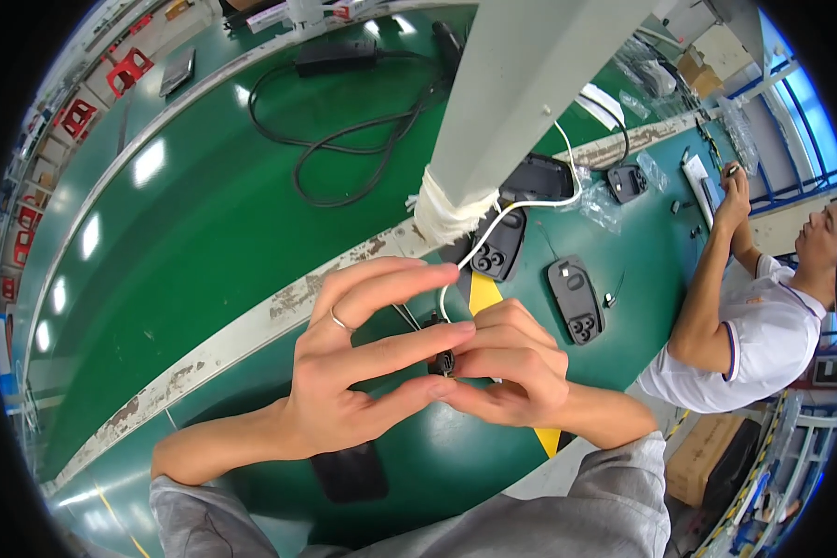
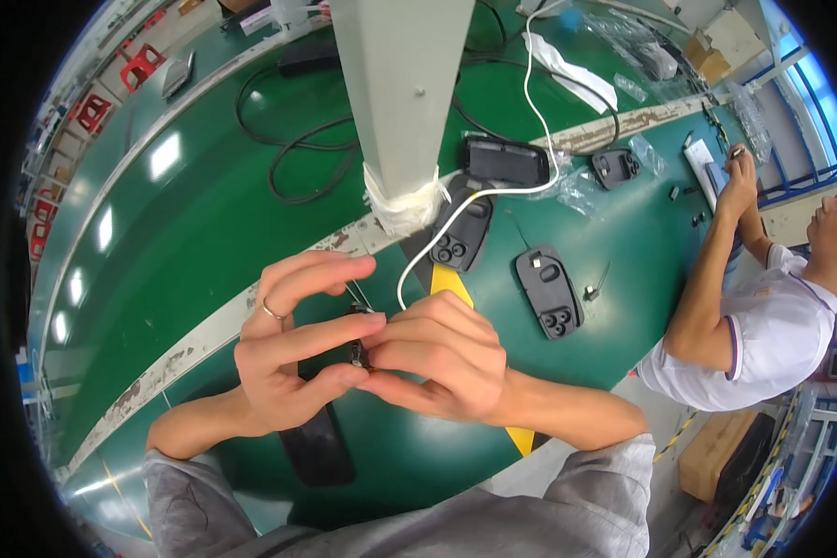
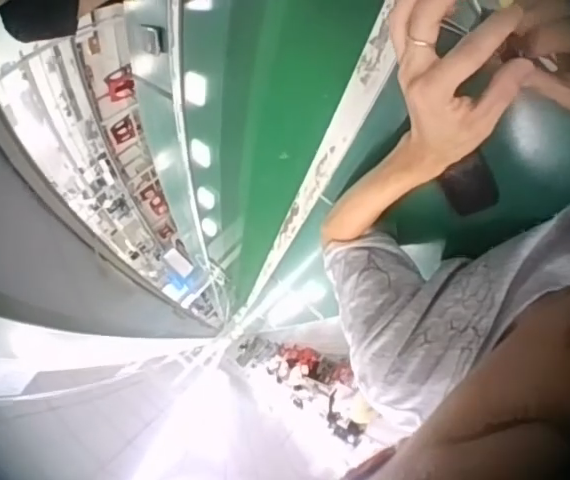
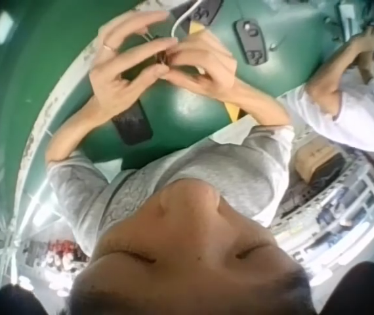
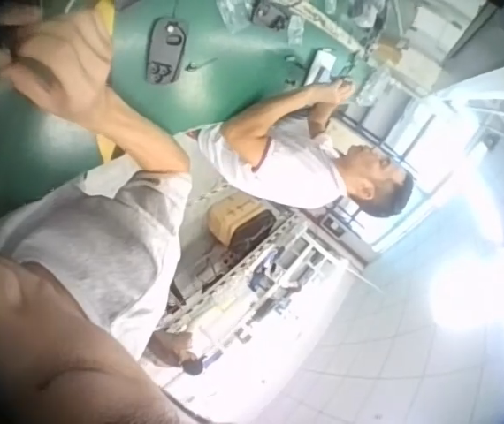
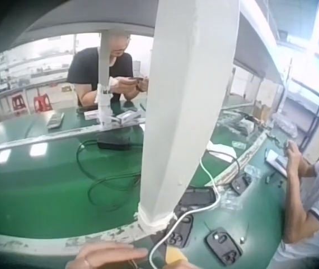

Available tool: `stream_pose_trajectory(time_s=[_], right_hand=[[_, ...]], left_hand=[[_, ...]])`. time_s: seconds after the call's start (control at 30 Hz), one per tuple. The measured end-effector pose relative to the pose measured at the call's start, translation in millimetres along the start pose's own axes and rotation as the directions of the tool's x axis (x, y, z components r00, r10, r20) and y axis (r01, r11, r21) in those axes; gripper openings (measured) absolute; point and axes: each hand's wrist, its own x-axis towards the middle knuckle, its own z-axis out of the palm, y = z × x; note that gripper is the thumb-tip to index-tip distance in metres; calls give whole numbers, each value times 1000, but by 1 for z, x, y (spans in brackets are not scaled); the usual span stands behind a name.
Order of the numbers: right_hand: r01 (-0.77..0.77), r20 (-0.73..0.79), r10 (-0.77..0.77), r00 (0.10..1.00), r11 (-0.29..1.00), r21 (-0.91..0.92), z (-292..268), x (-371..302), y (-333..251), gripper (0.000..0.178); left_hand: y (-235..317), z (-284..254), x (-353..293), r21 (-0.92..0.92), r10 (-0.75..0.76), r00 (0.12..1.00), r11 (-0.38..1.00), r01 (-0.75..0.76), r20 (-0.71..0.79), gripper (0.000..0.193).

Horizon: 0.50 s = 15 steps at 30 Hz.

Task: The person assembles a small electronic device by hand, inserting a circuit board, connecting wires, and a battery into a plastic shell.

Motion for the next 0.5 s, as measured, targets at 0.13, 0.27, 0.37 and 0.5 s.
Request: stream_pose_trajectory(time_s=[0.13, 0.27, 0.37, 0.5], right_hand=[[-48, 7, 48, 999, 998, 33, -1, -1, 1, 36], [-85, 29, 84, 996, 996, 30, 0, -3, -2, 35], [-133, 35, 133, 991, 991, 17, 3, -7, -3, 33], [-141, 54, 142, 988, 990, -12, 1, -7, -5, 33]], left_hand=[[2, 0, -2, -64, -121, 989, 991, 116, -82, 37], [4, 5, -7, -207, -210, 965, 962, 176, -156, 30], [4, 5, -13, -251, -248, 964, 943, 217, -97, 33], [5, 7, -9, -335, -256, 965, 915, 224, -52, 29]])
